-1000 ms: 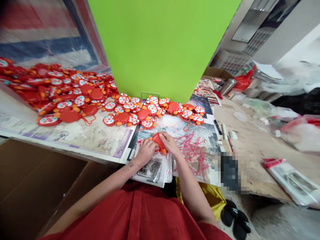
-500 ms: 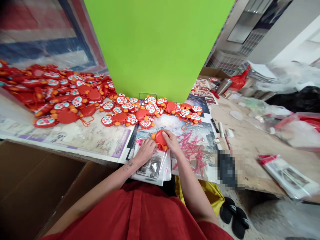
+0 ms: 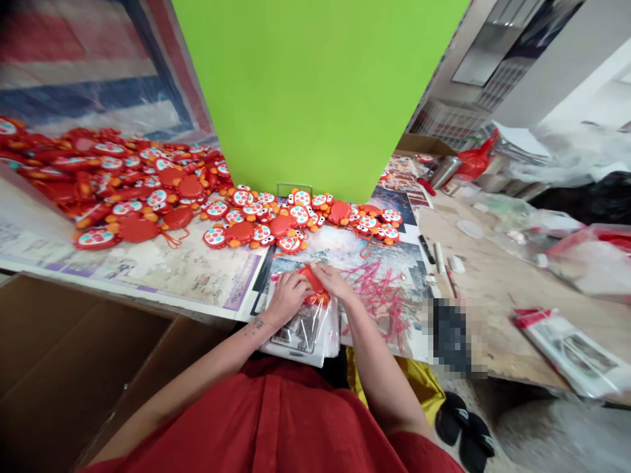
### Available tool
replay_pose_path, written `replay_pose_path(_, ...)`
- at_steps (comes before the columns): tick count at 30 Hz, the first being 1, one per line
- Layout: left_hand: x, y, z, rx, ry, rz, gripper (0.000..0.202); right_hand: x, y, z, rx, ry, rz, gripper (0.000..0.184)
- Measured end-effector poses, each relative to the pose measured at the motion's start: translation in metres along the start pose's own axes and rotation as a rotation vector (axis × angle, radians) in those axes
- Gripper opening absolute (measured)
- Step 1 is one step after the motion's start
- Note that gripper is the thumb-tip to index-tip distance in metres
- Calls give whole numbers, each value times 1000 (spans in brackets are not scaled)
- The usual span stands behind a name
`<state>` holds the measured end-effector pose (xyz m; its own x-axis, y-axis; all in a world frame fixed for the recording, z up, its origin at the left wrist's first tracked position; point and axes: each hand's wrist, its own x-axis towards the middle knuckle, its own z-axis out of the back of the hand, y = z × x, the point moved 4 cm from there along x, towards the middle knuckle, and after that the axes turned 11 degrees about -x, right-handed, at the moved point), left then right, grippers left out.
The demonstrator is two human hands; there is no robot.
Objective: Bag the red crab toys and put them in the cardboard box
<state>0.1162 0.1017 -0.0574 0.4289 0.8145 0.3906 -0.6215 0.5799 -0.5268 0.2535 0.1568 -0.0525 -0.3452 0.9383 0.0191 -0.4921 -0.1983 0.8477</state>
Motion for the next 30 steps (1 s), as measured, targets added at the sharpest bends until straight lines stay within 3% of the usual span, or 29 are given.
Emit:
replay_pose_path(3,8,-1,4,-94,20,2,9,0,3,9,-165,-126,64,54)
replay_pose_path(6,18,1,7,-179,122,50,5,-14,-9,29,-380,-331,-59,45)
replay_pose_path(9,25,3,11,-229,198,103,4,-33,-25,34,-465,-286,-155,36)
replay_pose_path(14,29,5,11,-327,289,118,9,-54,-32,15,-318,-227,-190,40)
replay_pose_path(20,27,13,21,-317,318,168,9,-55,-21,-4,-206,-377,-135,39)
replay_pose_path(25,23,1,37,-391,355,173,10,-50,-4,-11,-139,-454,-94,32)
replay_pose_path(28,16,-2,47,-441,275,223,12,-47,8,-9,-24,-466,-76,29)
replay_pose_path(30,10,4,55,-459,61,275,18,-47,15,-6,10,-475,-45,27)
